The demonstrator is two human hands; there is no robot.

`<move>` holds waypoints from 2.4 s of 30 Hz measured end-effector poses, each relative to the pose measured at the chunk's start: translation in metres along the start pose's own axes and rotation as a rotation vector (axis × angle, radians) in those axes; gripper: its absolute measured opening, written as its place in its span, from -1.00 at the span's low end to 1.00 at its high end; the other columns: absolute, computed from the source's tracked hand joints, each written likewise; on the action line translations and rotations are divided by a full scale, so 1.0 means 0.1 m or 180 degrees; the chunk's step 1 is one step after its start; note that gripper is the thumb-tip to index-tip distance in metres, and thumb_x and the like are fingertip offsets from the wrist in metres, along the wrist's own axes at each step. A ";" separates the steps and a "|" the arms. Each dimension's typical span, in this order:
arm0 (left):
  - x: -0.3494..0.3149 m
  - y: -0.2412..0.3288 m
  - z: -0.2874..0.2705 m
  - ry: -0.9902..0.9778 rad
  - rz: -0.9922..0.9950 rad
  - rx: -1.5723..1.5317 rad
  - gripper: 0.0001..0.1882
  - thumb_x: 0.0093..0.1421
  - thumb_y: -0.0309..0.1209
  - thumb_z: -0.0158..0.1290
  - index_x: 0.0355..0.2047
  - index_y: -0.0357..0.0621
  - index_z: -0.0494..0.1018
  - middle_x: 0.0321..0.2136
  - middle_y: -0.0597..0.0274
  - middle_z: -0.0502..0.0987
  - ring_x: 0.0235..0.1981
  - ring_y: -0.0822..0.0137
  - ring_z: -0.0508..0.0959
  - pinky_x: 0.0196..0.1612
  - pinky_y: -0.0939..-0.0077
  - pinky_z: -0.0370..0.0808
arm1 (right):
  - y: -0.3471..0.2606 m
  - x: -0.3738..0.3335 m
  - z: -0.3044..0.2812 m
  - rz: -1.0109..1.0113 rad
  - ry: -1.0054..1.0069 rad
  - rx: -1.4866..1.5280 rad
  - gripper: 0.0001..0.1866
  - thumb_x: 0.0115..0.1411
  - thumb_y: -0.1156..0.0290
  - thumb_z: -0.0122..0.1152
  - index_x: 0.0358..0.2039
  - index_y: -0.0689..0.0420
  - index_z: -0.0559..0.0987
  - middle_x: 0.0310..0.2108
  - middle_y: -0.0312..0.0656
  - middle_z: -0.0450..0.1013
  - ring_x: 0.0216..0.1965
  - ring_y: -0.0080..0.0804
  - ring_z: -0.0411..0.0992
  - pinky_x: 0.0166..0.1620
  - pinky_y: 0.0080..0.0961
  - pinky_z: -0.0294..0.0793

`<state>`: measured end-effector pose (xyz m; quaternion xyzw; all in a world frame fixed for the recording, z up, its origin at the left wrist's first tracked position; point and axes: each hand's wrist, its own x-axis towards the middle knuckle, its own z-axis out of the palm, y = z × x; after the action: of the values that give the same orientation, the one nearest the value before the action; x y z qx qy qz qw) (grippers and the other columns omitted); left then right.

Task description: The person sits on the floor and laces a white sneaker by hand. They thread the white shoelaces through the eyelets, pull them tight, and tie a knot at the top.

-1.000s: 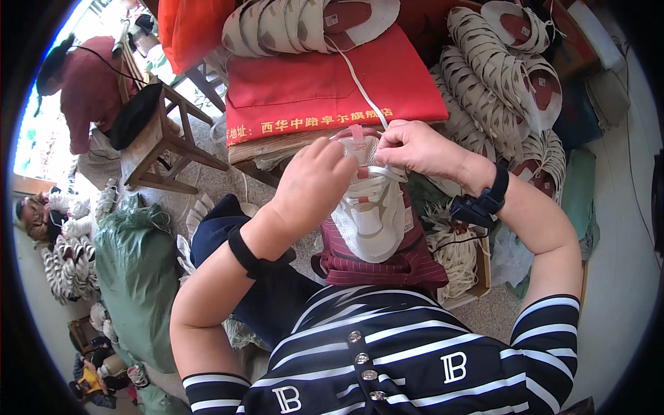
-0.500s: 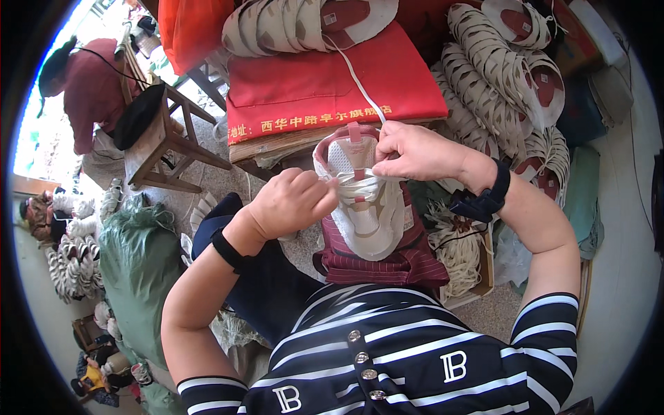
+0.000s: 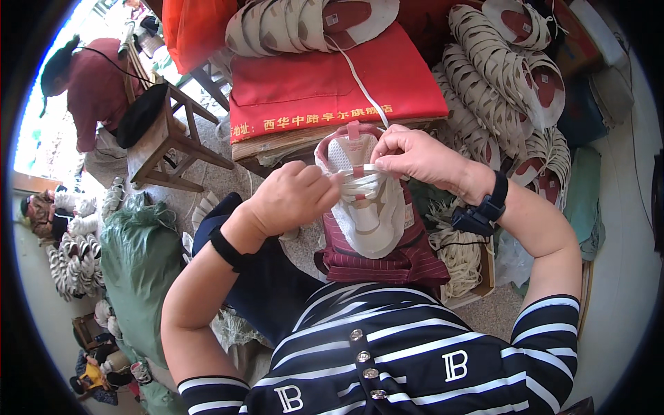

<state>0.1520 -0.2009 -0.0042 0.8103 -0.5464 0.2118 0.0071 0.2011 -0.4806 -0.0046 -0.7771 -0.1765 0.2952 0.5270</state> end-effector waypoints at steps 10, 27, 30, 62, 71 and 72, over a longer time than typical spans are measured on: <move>0.13 -0.01 -0.11 0.0894 -0.1978 -0.1297 -0.81 0.14 -0.41 0.17 -0.23 -0.16 0.53 -0.46 0.18 0.52 -0.42 0.06 0.56 -0.30 0.22 0.51 | 0.10 0.03 0.04 -0.0863 0.0536 -0.0917 -0.86 0.30 0.44 0.21 -0.27 0.25 0.63 -0.29 -0.33 0.39 -0.37 -0.64 0.40 -0.27 -0.67 0.41; 0.17 -0.22 0.27 -0.0321 -0.2829 -0.3045 -0.84 0.13 -0.37 0.22 -0.43 -0.24 0.64 -0.27 0.15 0.45 -0.23 0.22 0.50 -0.13 0.37 0.48 | -0.26 -0.03 0.24 -0.0531 0.0425 0.0835 -0.81 0.43 0.41 0.05 -0.09 0.23 0.55 -0.33 -0.32 0.50 -0.44 -0.71 0.49 -0.32 -0.73 0.52; 0.23 -0.23 0.30 -0.0206 -0.3057 -0.3189 -0.79 0.09 -0.33 0.21 -0.45 -0.26 0.64 -0.32 0.04 0.54 -0.27 0.12 0.52 -0.12 0.32 0.50 | -0.21 -0.03 0.28 -0.0404 0.0267 0.0964 -0.80 0.42 0.44 0.05 -0.07 0.24 0.56 -0.32 -0.31 0.51 -0.37 -0.69 0.52 -0.25 -0.69 0.55; 0.68 -0.09 -0.15 -0.0057 -0.2685 -0.4766 -0.78 0.34 -0.32 0.14 -0.20 -0.23 0.62 -0.36 0.40 0.60 -0.34 0.60 0.51 -0.23 0.60 0.49 | -0.93 -0.32 0.20 -0.1748 0.0997 0.0225 -0.83 0.35 0.51 0.12 -0.10 0.18 0.62 -0.41 -0.33 0.56 -0.41 -0.74 0.45 -0.28 -0.68 0.50; 0.34 0.23 -0.56 0.1219 -0.2934 -0.5002 -0.62 0.48 -0.24 -0.07 0.09 -0.23 0.55 -0.40 0.44 0.54 -0.52 0.67 0.22 -0.43 0.76 0.18 | -0.45 0.43 0.02 -0.1819 0.0358 -0.1237 -0.83 0.20 0.35 0.34 -0.28 0.18 0.68 -0.27 -0.29 0.48 -0.21 -0.48 0.43 -0.11 -0.45 0.44; 0.31 0.24 -0.55 0.1245 -0.2951 -0.4991 -0.62 0.48 -0.23 -0.08 0.08 -0.22 0.55 -0.42 0.43 0.55 -0.53 0.67 0.25 -0.44 0.75 0.22 | -0.45 0.45 0.09 -0.1708 0.0427 -0.2256 -0.86 0.11 0.39 0.36 -0.31 0.12 0.70 -0.19 -0.25 0.51 -0.09 -0.30 0.41 0.04 -0.30 0.39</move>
<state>0.1226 -0.2246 0.0514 0.6611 -0.1443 -0.1090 0.7282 0.2307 -0.4307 0.0220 -0.8538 -0.4275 0.0184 0.2964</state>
